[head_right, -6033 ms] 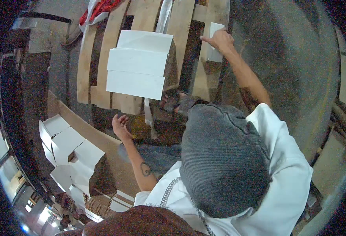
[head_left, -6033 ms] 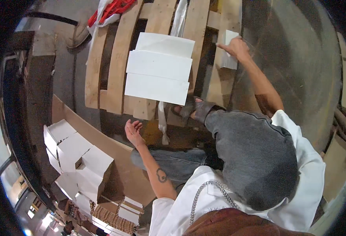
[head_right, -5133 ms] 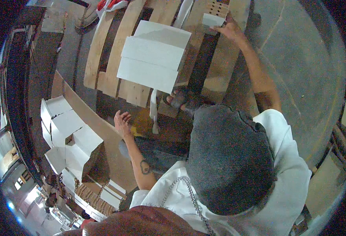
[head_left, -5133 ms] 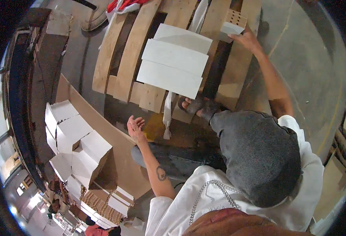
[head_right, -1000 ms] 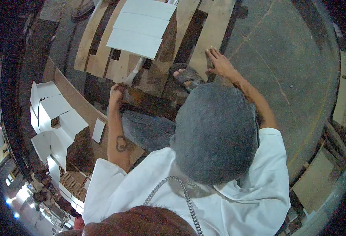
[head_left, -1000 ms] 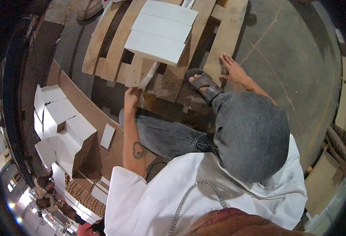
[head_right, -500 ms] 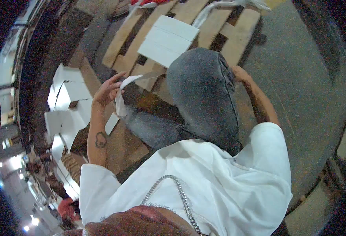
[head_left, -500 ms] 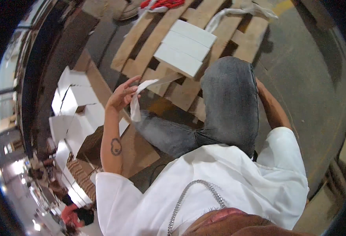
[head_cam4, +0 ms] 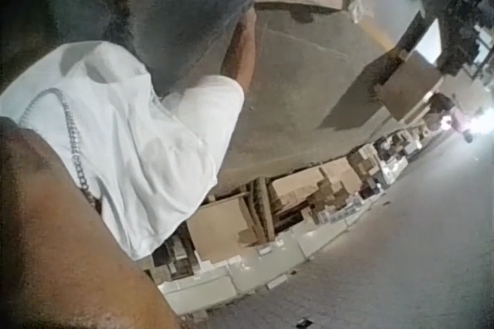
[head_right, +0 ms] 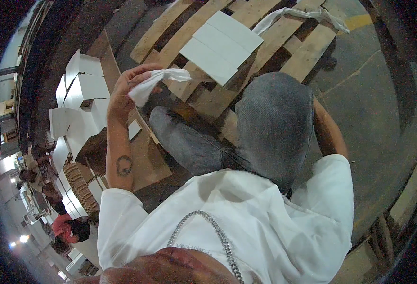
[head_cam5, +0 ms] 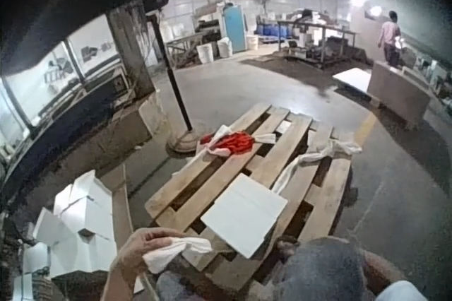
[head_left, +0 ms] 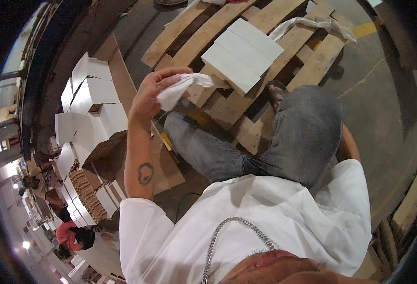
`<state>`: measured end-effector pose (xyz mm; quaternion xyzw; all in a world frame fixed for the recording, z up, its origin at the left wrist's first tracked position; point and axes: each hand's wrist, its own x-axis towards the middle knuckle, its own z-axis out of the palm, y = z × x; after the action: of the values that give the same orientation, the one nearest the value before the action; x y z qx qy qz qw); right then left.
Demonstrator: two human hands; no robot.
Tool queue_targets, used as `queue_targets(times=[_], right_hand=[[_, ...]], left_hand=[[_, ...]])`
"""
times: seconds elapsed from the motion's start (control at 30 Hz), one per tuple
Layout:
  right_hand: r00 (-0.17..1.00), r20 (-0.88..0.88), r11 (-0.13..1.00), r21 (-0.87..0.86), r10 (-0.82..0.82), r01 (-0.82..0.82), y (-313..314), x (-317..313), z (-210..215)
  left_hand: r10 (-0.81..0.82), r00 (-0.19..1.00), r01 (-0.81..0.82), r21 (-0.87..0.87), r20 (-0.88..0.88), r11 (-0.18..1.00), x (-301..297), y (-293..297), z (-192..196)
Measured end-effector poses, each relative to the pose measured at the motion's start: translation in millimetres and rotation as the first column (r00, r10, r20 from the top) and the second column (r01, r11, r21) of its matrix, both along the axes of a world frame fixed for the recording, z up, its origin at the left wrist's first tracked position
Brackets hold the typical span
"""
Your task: The person stacks rectangular blocks onto a wooden pallet, then wraps the stack with a white strip and ties it into a bundle by hand.
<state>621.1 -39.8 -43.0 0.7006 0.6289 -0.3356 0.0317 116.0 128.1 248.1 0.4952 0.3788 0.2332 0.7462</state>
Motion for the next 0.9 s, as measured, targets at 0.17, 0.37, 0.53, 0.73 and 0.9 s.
queue_targets(times=[0.17,0.37,0.53,0.73,0.9], right_hand=[[0.994,-0.059,0.988,0.124,-0.087,0.094,45.4,12.1,62.0],[0.799,-0.575,0.813,0.373,-0.176,0.447,132.4,38.2,132.7],[0.842,-0.533,0.846,0.410,-0.082,0.341,214.4,34.3,116.1],[0.583,-0.805,0.924,0.132,-0.111,0.359,260.5,32.2,46.9],[0.864,-0.421,0.901,0.425,0.277,-0.082,300.9,-11.6,-8.7]], left_hand=[[-0.089,0.996,0.088,0.007,0.019,0.996,61.7,20.6,-0.6],[-0.134,0.989,0.132,-0.031,-0.067,0.991,175.2,49.0,-19.6],[0.294,0.915,-0.172,0.392,-0.278,0.904,183.0,77.2,-42.1],[0.416,0.774,-0.144,0.506,-0.478,0.850,153.2,133.6,-26.3],[0.534,0.697,-0.195,0.590,-0.479,0.783,128.7,95.9,-41.8]])
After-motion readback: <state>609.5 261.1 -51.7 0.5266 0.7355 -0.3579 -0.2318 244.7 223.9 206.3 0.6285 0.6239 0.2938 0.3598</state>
